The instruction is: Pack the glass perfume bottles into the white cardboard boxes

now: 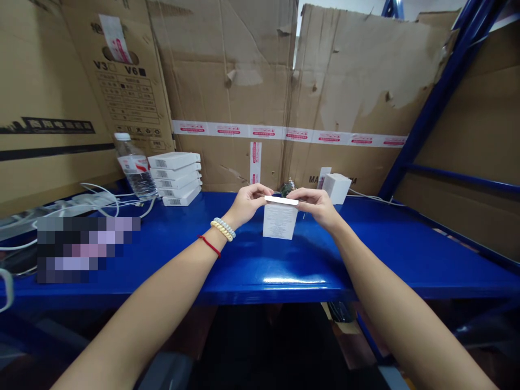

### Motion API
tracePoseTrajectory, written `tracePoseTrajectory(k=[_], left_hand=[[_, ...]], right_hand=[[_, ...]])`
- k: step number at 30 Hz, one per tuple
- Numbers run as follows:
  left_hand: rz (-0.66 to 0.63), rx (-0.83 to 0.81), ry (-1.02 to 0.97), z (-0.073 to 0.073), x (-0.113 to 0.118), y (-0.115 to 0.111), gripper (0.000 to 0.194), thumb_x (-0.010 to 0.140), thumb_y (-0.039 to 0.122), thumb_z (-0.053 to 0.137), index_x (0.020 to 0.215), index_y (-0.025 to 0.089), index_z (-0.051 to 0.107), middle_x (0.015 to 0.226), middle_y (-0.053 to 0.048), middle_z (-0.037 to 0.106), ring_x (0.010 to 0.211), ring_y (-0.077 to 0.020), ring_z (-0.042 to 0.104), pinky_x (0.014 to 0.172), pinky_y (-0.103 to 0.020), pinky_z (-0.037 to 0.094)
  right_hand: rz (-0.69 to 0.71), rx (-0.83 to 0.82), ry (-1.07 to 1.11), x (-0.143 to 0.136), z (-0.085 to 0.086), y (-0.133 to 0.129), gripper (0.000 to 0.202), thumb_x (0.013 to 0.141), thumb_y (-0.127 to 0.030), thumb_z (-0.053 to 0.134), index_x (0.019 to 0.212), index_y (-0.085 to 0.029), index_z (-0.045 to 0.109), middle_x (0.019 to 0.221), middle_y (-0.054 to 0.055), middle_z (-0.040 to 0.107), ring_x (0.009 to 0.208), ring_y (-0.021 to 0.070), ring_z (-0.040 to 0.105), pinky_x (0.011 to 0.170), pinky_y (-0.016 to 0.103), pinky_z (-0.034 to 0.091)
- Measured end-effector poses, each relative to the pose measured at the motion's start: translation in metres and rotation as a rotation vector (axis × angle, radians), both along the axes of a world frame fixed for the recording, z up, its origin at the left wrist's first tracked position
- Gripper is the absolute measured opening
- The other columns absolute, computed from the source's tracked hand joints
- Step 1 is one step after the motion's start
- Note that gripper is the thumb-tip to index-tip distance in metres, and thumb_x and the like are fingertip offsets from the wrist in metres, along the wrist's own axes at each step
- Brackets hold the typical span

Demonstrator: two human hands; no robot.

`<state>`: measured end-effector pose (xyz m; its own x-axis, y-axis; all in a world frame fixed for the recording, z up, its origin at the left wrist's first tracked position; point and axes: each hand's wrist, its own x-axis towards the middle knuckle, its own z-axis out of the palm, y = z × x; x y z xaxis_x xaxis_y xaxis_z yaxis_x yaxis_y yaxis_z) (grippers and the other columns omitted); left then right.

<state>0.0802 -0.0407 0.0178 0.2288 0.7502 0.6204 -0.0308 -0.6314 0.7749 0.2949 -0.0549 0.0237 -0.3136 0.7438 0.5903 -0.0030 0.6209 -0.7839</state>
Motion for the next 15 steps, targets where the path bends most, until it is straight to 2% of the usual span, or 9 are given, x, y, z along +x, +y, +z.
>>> tracePoseTrajectory(k=[3, 6, 12, 15], left_hand=[[-0.010, -0.005, 0.038, 0.0017, -0.0026, -0.0009, 0.014, 0.066, 0.026, 0.071, 0.073, 0.015, 0.066, 0.080, -0.003, 0.070, 0.079, -0.0162, 0.064, 0.077, -0.034, 0.051], [-0.021, -0.020, 0.068, 0.0025, -0.0037, -0.0020, 0.012, 0.068, 0.025, 0.069, 0.075, 0.016, 0.068, 0.076, -0.003, 0.069, 0.075, -0.0158, 0.063, 0.073, -0.032, 0.052], [-0.077, -0.100, 0.018, 0.0018, -0.0053, -0.0029, 0.014, 0.069, 0.024, 0.062, 0.076, 0.015, 0.070, 0.080, -0.005, 0.071, 0.077, -0.0171, 0.064, 0.070, -0.032, 0.052], [-0.066, -0.075, 0.027, 0.0018, -0.0054, -0.0039, 0.016, 0.069, 0.028, 0.067, 0.077, 0.015, 0.070, 0.080, -0.005, 0.071, 0.077, -0.0170, 0.064, 0.071, -0.032, 0.052]], right_hand=[[0.009, -0.029, 0.010, 0.0003, 0.0003, -0.0016, 0.019, 0.064, -0.036, 0.075, 0.077, -0.022, 0.075, 0.082, 0.004, 0.071, 0.077, 0.0186, 0.063, 0.070, 0.034, 0.051], [-0.046, -0.045, 0.020, -0.0010, 0.0002, -0.0022, 0.017, 0.065, -0.035, 0.075, 0.076, -0.022, 0.075, 0.077, 0.003, 0.071, 0.070, 0.0165, 0.062, 0.065, 0.031, 0.050], [-0.088, -0.046, -0.008, -0.0024, 0.0005, -0.0013, 0.018, 0.064, -0.034, 0.077, 0.076, -0.021, 0.074, 0.079, 0.003, 0.072, 0.071, 0.0165, 0.063, 0.069, 0.033, 0.051], [-0.085, -0.030, -0.026, -0.0025, 0.0007, -0.0015, 0.017, 0.066, -0.034, 0.076, 0.075, -0.020, 0.074, 0.079, 0.003, 0.071, 0.072, 0.0164, 0.063, 0.070, 0.033, 0.051]])
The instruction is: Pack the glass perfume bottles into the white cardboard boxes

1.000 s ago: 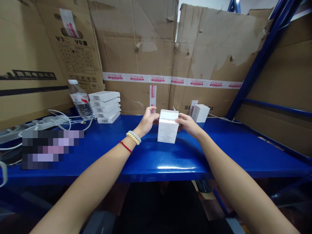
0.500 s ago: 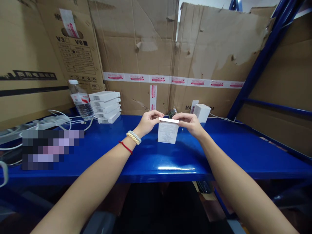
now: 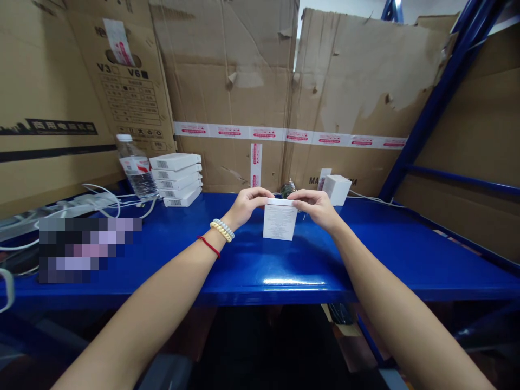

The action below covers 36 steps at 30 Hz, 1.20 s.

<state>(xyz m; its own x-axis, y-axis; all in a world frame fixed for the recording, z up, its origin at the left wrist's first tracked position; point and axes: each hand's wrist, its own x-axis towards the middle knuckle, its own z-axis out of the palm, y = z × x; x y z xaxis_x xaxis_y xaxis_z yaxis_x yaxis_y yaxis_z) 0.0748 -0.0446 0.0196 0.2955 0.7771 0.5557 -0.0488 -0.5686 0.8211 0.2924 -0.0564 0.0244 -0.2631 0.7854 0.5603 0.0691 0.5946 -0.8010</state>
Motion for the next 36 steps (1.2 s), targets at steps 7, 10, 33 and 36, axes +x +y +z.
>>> tracePoseTrajectory(k=[7, 10, 33, 36], left_hand=[[0.063, 0.075, 0.049, -0.001, 0.000, 0.001, 0.020, 0.068, 0.032, 0.074, 0.079, 0.015, 0.071, 0.081, -0.004, 0.072, 0.076, -0.0164, 0.065, 0.074, -0.032, 0.053], [0.044, 0.088, 0.064, -0.001, -0.003, 0.003, 0.020, 0.067, 0.031, 0.075, 0.079, 0.015, 0.072, 0.086, -0.007, 0.074, 0.082, -0.0188, 0.067, 0.079, -0.035, 0.053], [-0.320, -0.152, 0.344, -0.006, -0.010, 0.005, 0.056, 0.053, 0.018, 0.083, 0.105, 0.016, 0.060, 0.095, -0.006, 0.070, 0.090, -0.0226, 0.067, 0.081, -0.037, 0.052], [-0.405, -0.200, 0.463, -0.004, -0.012, 0.003, 0.052, 0.056, 0.024, 0.082, 0.103, 0.016, 0.063, 0.097, -0.006, 0.071, 0.093, -0.0232, 0.066, 0.085, -0.038, 0.051]], right_hand=[[-0.003, 0.029, -0.011, 0.000, 0.001, -0.001, 0.016, 0.066, -0.035, 0.076, 0.074, -0.022, 0.075, 0.082, 0.004, 0.073, 0.077, 0.0184, 0.064, 0.075, 0.035, 0.053], [0.022, 0.041, -0.027, 0.003, 0.001, 0.000, 0.016, 0.065, -0.036, 0.077, 0.074, -0.023, 0.076, 0.086, 0.004, 0.072, 0.082, 0.0192, 0.065, 0.078, 0.036, 0.053], [0.133, -0.131, -0.061, 0.011, -0.002, 0.009, 0.019, 0.059, -0.026, 0.081, 0.075, -0.020, 0.074, 0.106, 0.007, 0.070, 0.095, 0.0207, 0.065, 0.083, 0.038, 0.052], [0.020, -0.033, -0.078, 0.014, -0.002, 0.011, 0.017, 0.061, -0.028, 0.079, 0.076, -0.020, 0.075, 0.108, 0.007, 0.069, 0.100, 0.0228, 0.063, 0.085, 0.039, 0.051]])
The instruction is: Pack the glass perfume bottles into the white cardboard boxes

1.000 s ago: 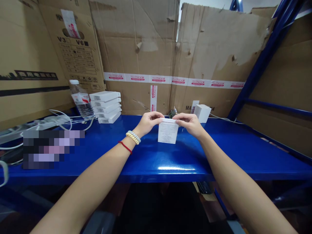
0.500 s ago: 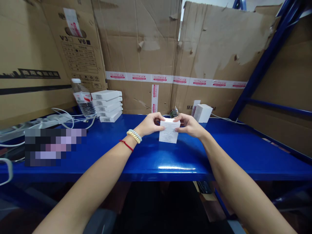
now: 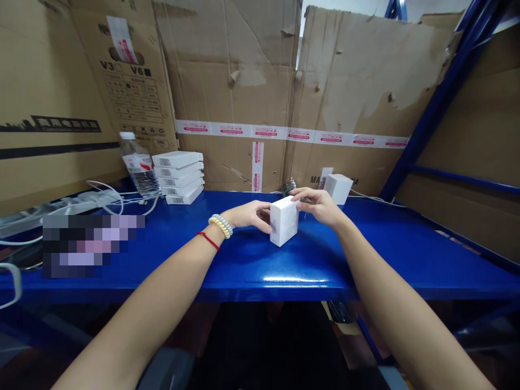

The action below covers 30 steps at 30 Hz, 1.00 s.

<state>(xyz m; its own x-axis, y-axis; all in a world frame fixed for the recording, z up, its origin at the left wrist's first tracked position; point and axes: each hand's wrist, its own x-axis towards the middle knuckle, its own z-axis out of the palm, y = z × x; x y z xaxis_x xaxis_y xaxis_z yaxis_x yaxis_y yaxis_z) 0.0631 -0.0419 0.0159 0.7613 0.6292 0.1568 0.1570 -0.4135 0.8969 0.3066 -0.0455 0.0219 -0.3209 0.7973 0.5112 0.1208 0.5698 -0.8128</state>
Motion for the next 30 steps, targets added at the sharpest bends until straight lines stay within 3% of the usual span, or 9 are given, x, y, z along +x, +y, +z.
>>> tracePoseTrajectory(k=[2, 4, 7, 10, 13, 15, 20, 25, 30], left_hand=[[0.027, 0.071, 0.089, 0.003, 0.002, -0.005, 0.046, 0.061, 0.033, 0.081, 0.101, 0.015, 0.065, 0.096, -0.006, 0.071, 0.092, -0.0233, 0.066, 0.086, -0.039, 0.050], [0.135, 0.231, 0.172, 0.003, 0.007, -0.011, 0.047, 0.062, 0.043, 0.079, 0.097, 0.014, 0.065, 0.097, -0.007, 0.069, 0.093, -0.0247, 0.064, 0.087, -0.041, 0.049], [0.326, 0.430, 0.155, -0.003, 0.019, -0.016, 0.072, 0.052, 0.050, 0.084, 0.109, 0.016, 0.057, 0.111, -0.011, 0.063, 0.101, -0.0284, 0.060, 0.090, -0.045, 0.047], [0.386, 0.398, 0.058, -0.015, 0.031, -0.017, 0.107, 0.048, 0.050, 0.087, 0.134, 0.017, 0.031, 0.129, -0.018, 0.052, 0.118, -0.0327, 0.053, 0.099, -0.050, 0.042], [0.334, 0.328, 0.058, -0.021, 0.036, -0.016, 0.122, 0.048, 0.048, 0.087, 0.141, 0.018, 0.013, 0.136, -0.022, 0.043, 0.125, -0.0361, 0.048, 0.103, -0.054, 0.038], [0.272, 0.326, 0.038, -0.022, 0.035, -0.015, 0.123, 0.049, 0.044, 0.088, 0.141, 0.020, 0.010, 0.139, -0.023, 0.041, 0.125, -0.0358, 0.049, 0.103, -0.054, 0.039], [0.253, 0.280, 0.021, -0.017, 0.029, -0.013, 0.114, 0.060, 0.028, 0.083, 0.143, 0.020, 0.005, 0.118, -0.017, 0.060, 0.106, -0.0297, 0.062, 0.094, -0.051, 0.047], [0.323, 0.372, 0.088, -0.010, 0.027, -0.016, 0.100, 0.060, 0.024, 0.081, 0.140, 0.016, 0.022, 0.118, -0.015, 0.061, 0.109, -0.0307, 0.060, 0.092, -0.047, 0.048], [0.326, 0.379, 0.081, -0.010, 0.026, -0.015, 0.101, 0.060, 0.024, 0.081, 0.142, 0.016, 0.023, 0.119, -0.015, 0.060, 0.112, -0.0317, 0.059, 0.093, -0.048, 0.047]], right_hand=[[-0.015, 0.009, -0.011, 0.001, -0.001, 0.000, 0.019, 0.063, -0.030, 0.078, 0.080, -0.020, 0.076, 0.103, 0.007, 0.070, 0.096, 0.0227, 0.064, 0.084, 0.039, 0.051], [0.064, -0.040, -0.012, 0.000, -0.002, -0.001, 0.024, 0.065, -0.032, 0.077, 0.086, -0.020, 0.075, 0.098, 0.006, 0.071, 0.091, 0.0218, 0.065, 0.084, 0.039, 0.051], [0.266, -0.133, 0.008, -0.003, -0.003, -0.003, 0.038, 0.064, -0.036, 0.079, 0.098, -0.022, 0.072, 0.102, 0.005, 0.071, 0.094, 0.0213, 0.064, 0.086, 0.038, 0.050], [0.362, -0.179, 0.040, -0.007, -0.005, -0.005, 0.051, 0.055, -0.029, 0.085, 0.102, -0.023, 0.068, 0.107, 0.003, 0.068, 0.096, 0.0203, 0.063, 0.085, 0.034, 0.049], [0.406, -0.228, 0.091, -0.008, -0.006, -0.005, 0.047, 0.055, -0.020, 0.080, 0.099, -0.024, 0.068, 0.112, 0.002, 0.067, 0.099, 0.0204, 0.062, 0.089, 0.035, 0.048], [0.448, -0.273, 0.122, -0.005, -0.005, -0.004, 0.044, 0.056, -0.016, 0.071, 0.099, -0.024, 0.069, 0.116, 0.003, 0.066, 0.103, 0.0229, 0.061, 0.093, 0.039, 0.047], [0.414, -0.342, 0.158, 0.004, -0.004, 0.002, 0.048, 0.049, -0.012, 0.051, 0.091, -0.022, 0.075, 0.129, 0.003, 0.063, 0.111, 0.0282, 0.059, 0.098, 0.046, 0.046], [0.348, -0.356, 0.167, 0.003, -0.006, 0.004, 0.055, 0.044, -0.007, 0.047, 0.087, -0.022, 0.077, 0.110, 0.002, 0.073, 0.098, 0.0241, 0.066, 0.090, 0.040, 0.051], [0.338, -0.350, 0.160, 0.001, -0.006, 0.004, 0.054, 0.044, -0.006, 0.047, 0.087, -0.021, 0.077, 0.092, 0.003, 0.076, 0.087, 0.0230, 0.069, 0.079, 0.037, 0.054]])
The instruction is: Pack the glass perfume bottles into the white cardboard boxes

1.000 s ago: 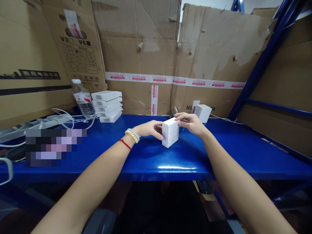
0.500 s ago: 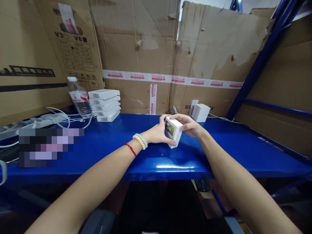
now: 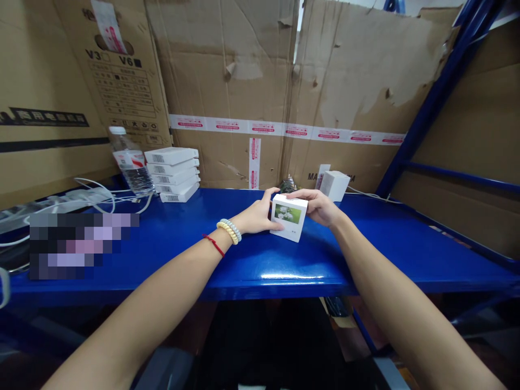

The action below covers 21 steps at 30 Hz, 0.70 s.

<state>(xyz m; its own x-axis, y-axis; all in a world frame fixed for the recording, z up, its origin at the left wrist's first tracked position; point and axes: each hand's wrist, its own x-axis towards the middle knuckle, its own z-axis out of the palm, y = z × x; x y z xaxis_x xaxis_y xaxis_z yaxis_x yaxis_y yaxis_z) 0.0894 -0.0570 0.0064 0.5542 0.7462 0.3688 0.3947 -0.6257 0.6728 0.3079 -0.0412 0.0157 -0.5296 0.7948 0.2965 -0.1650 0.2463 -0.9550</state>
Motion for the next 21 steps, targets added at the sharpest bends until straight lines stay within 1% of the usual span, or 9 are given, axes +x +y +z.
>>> tracePoseTrajectory(k=[2, 4, 8, 11, 13, 15, 17, 19, 21], left_hand=[[-0.019, -0.030, -0.033, -0.002, -0.001, 0.003, 0.101, 0.059, 0.022, 0.081, 0.141, 0.018, 0.023, 0.121, -0.016, 0.059, 0.113, -0.0318, 0.059, 0.094, -0.048, 0.047], [-0.074, -0.116, -0.092, -0.004, -0.003, 0.006, 0.098, 0.061, 0.020, 0.081, 0.141, 0.019, 0.022, 0.120, -0.016, 0.060, 0.110, -0.0306, 0.061, 0.092, -0.048, 0.048], [-0.174, -0.297, -0.193, -0.008, -0.008, 0.014, 0.085, 0.067, 0.019, 0.077, 0.134, 0.021, 0.025, 0.110, -0.012, 0.064, 0.101, -0.0273, 0.065, 0.087, -0.048, 0.051], [-0.182, -0.354, -0.211, -0.008, -0.014, 0.020, 0.076, 0.067, 0.017, 0.078, 0.127, 0.020, 0.032, 0.105, -0.010, 0.066, 0.099, -0.0259, 0.066, 0.087, -0.047, 0.052], [-0.169, -0.370, -0.222, -0.008, -0.020, 0.025, 0.073, 0.065, 0.017, 0.078, 0.123, 0.020, 0.035, 0.106, -0.010, 0.066, 0.101, -0.0258, 0.066, 0.087, -0.047, 0.052], [-0.143, -0.356, -0.236, -0.008, -0.026, 0.030, 0.070, 0.064, 0.017, 0.079, 0.121, 0.019, 0.039, 0.110, -0.011, 0.065, 0.106, -0.0267, 0.064, 0.089, -0.046, 0.052], [-0.113, -0.322, -0.238, -0.008, -0.031, 0.034, 0.067, 0.064, 0.018, 0.080, 0.119, 0.018, 0.043, 0.115, -0.012, 0.064, 0.111, -0.0275, 0.062, 0.091, -0.046, 0.051], [-0.093, -0.295, -0.214, -0.008, -0.035, 0.036, 0.066, 0.064, 0.019, 0.080, 0.121, 0.018, 0.045, 0.119, -0.012, 0.063, 0.113, -0.0275, 0.061, 0.092, -0.045, 0.051], [-0.091, -0.287, -0.175, -0.008, -0.037, 0.036, 0.069, 0.065, 0.021, 0.079, 0.124, 0.018, 0.044, 0.121, -0.013, 0.063, 0.112, -0.0268, 0.061, 0.092, -0.044, 0.051]], right_hand=[[0.010, 0.009, 0.002, 0.000, 0.000, 0.000, 0.054, 0.045, -0.006, 0.048, 0.087, -0.021, 0.077, 0.091, 0.002, 0.076, 0.084, 0.0220, 0.068, 0.076, 0.035, 0.054], [0.023, 0.016, 0.009, 0.001, 0.000, 0.000, 0.054, 0.045, -0.005, 0.049, 0.088, -0.021, 0.077, 0.093, 0.002, 0.076, 0.086, 0.0212, 0.068, 0.076, 0.033, 0.054], [0.061, 0.032, -0.004, 0.002, -0.001, 0.000, 0.054, 0.048, -0.005, 0.054, 0.095, -0.023, 0.075, 0.098, 0.001, 0.074, 0.092, 0.0202, 0.067, 0.079, 0.031, 0.052], [0.107, 0.077, -0.043, 0.002, -0.002, 0.000, 0.051, 0.054, -0.010, 0.063, 0.102, -0.023, 0.071, 0.101, 0.001, 0.073, 0.093, 0.0201, 0.066, 0.081, 0.033, 0.052], [0.103, 0.127, -0.090, -0.002, -0.002, -0.001, 0.051, 0.058, -0.015, 0.069, 0.109, -0.022, 0.067, 0.108, 0.003, 0.070, 0.098, 0.0208, 0.065, 0.086, 0.035, 0.051], [0.052, 0.204, -0.174, -0.008, -0.003, -0.004, 0.059, 0.060, -0.022, 0.075, 0.118, -0.022, 0.062, 0.118, 0.005, 0.066, 0.103, 0.0221, 0.063, 0.089, 0.038, 0.050], [-0.065, 0.344, -0.301, -0.015, -0.004, -0.008, 0.068, 0.062, -0.028, 0.077, 0.127, -0.022, 0.056, 0.123, 0.008, 0.063, 0.104, 0.0231, 0.062, 0.089, 0.038, 0.050], [-0.223, 0.533, -0.441, -0.021, -0.004, -0.013, 0.066, 0.068, -0.033, 0.074, 0.130, -0.021, 0.054, 0.118, 0.008, 0.065, 0.095, 0.0214, 0.063, 0.085, 0.037, 0.051], [-0.333, 0.676, -0.537, -0.024, -0.004, -0.017, 0.055, 0.075, -0.034, 0.069, 0.127, -0.021, 0.056, 0.105, 0.007, 0.069, 0.080, 0.0179, 0.063, 0.078, 0.034, 0.051]])
